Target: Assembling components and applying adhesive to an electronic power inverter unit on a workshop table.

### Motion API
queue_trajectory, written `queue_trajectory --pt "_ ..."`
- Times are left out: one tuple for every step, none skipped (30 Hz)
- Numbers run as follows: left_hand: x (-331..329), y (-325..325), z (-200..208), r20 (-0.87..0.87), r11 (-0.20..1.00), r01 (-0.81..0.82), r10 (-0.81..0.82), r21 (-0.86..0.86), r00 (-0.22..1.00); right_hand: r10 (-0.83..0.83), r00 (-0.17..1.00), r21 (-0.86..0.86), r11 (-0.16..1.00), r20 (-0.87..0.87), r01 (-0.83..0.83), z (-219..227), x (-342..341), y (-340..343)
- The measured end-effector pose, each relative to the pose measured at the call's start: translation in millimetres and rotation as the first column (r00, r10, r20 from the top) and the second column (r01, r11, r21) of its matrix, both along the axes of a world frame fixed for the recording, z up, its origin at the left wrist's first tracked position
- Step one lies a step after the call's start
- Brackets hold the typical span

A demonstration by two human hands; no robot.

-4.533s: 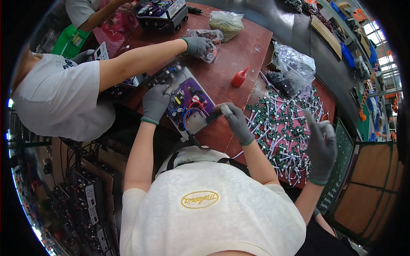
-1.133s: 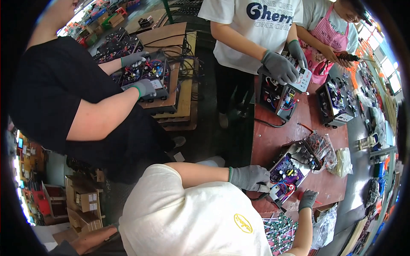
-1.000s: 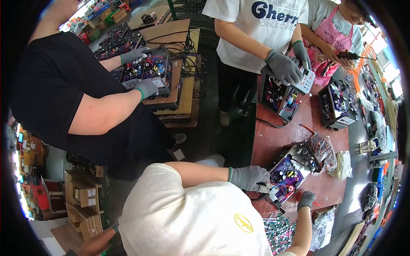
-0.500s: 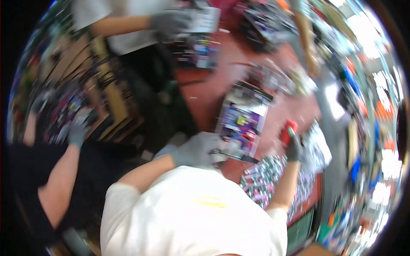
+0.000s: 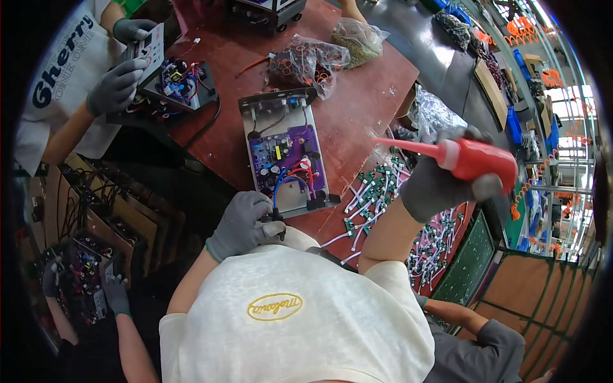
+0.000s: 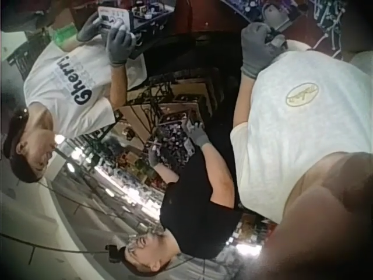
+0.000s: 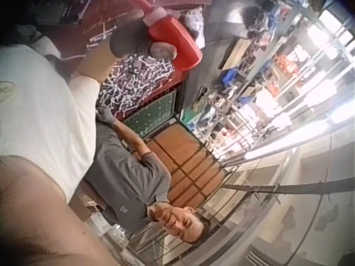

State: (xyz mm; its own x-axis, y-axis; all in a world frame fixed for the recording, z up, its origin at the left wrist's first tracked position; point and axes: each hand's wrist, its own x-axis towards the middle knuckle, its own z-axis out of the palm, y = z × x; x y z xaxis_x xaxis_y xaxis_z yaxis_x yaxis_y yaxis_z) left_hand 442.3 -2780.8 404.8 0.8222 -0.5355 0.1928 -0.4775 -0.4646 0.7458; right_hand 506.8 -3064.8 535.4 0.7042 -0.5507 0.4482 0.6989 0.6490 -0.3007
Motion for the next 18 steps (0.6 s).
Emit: queue_trajectory --pt "0 1 0 0.019 1.0 0.002 -0.001 -0.019 1.0 0.0 1.0 -0.005 1.0 -0.001 0.0 -4 2 -2" --pt "1 1 1 0.042 0.999 0.004 -0.002 -0.044 0.999 -0.25 0.968 -0.294 0.928 -0.034 0.23 -13 6 -7" --pt "0 1 3 0.041 0.999 0.005 -0.003 -0.051 0.999 -0.486 0.874 -0.556 0.725 0.005 0.406 -29 10 -15" --pt "1 0 6 0.029 0.999 0.027 -0.026 -0.033 0.999 -0.756 0.604 -0.476 0.64 -0.252 0.603 -76 31 -19" --pt "2 1 5 0.016 1.0 0.027 -0.027 -0.011 1.0 -0.757 0.625 -0.647 0.575 -0.189 0.501 -88 39 1" --pt "2 2 3 0.019 1.0 0.021 -0.021 -0.022 1.0 -0.705 0.614 -0.801 0.568 -0.355 0.189 -98 43 -2" --pt "0 3 0 0.029 0.999 0.025 -0.024 -0.048 0.999 -0.633 0.644 -0.672 0.7 -0.43 0.239 -106 40 0" --pt "3 3 -3 0.044 0.998 0.013 -0.01 -0.066 0.999 -0.532 0.691 -0.511 0.817 -0.489 0.268 -95 40 16" --pt "8 2 -3 0.046 0.998 -0.013 0.016 -0.068 0.999 -0.499 0.768 -0.476 0.83 -0.401 0.29 -71 36 23" --pt "6 6 2 0.016 0.999 -0.006 0.007 -0.041 1.0 -0.474 0.819 -0.436 0.843 -0.322 0.316 -45 24 32" --pt "3 8 5 -0.015 1.0 0.022 -0.022 -0.018 1.0 -0.423 0.885 -0.297 0.885 -0.195 0.357 -23 17 41" --pt "3 9 3 -0.018 1.0 0.021 -0.021 -0.018 1.0 -0.422 0.906 -0.277 0.874 -0.024 0.4 -9 19 50" --pt "1 10 -2 -0.027 1.0 0.019 -0.02 -0.024 0.999 -0.562 0.827 -0.458 0.732 0.012 0.504 -13 23 46" --pt "0 10 -4 -0.034 0.999 0.01 -0.011 -0.032 0.999 -0.673 0.735 -0.613 0.548 0.081 0.569 -18 33 41" --pt "0 9 -4 -0.037 0.999 0.01 -0.011 -0.034 0.999 -0.666 0.741 -0.595 0.631 -0.086 0.498 -27 44 55" --pt "1 8 -2 -0.044 1.0 0.019 -0.02 -0.024 0.999 -0.637 0.729 -0.558 0.71 -0.25 0.43 -36 57 70" --pt "0 7 0 -0.047 1.0 0.01 -0.011 -0.016 0.999 -0.636 0.725 -0.714 0.635 -0.264 0.297 -62 73 56" --pt "-3 8 -1 -0.046 1.0 0.008 -0.009 -0.019 0.999 -0.649 0.709 -0.835 0.527 -0.275 0.158 -85 82 40"
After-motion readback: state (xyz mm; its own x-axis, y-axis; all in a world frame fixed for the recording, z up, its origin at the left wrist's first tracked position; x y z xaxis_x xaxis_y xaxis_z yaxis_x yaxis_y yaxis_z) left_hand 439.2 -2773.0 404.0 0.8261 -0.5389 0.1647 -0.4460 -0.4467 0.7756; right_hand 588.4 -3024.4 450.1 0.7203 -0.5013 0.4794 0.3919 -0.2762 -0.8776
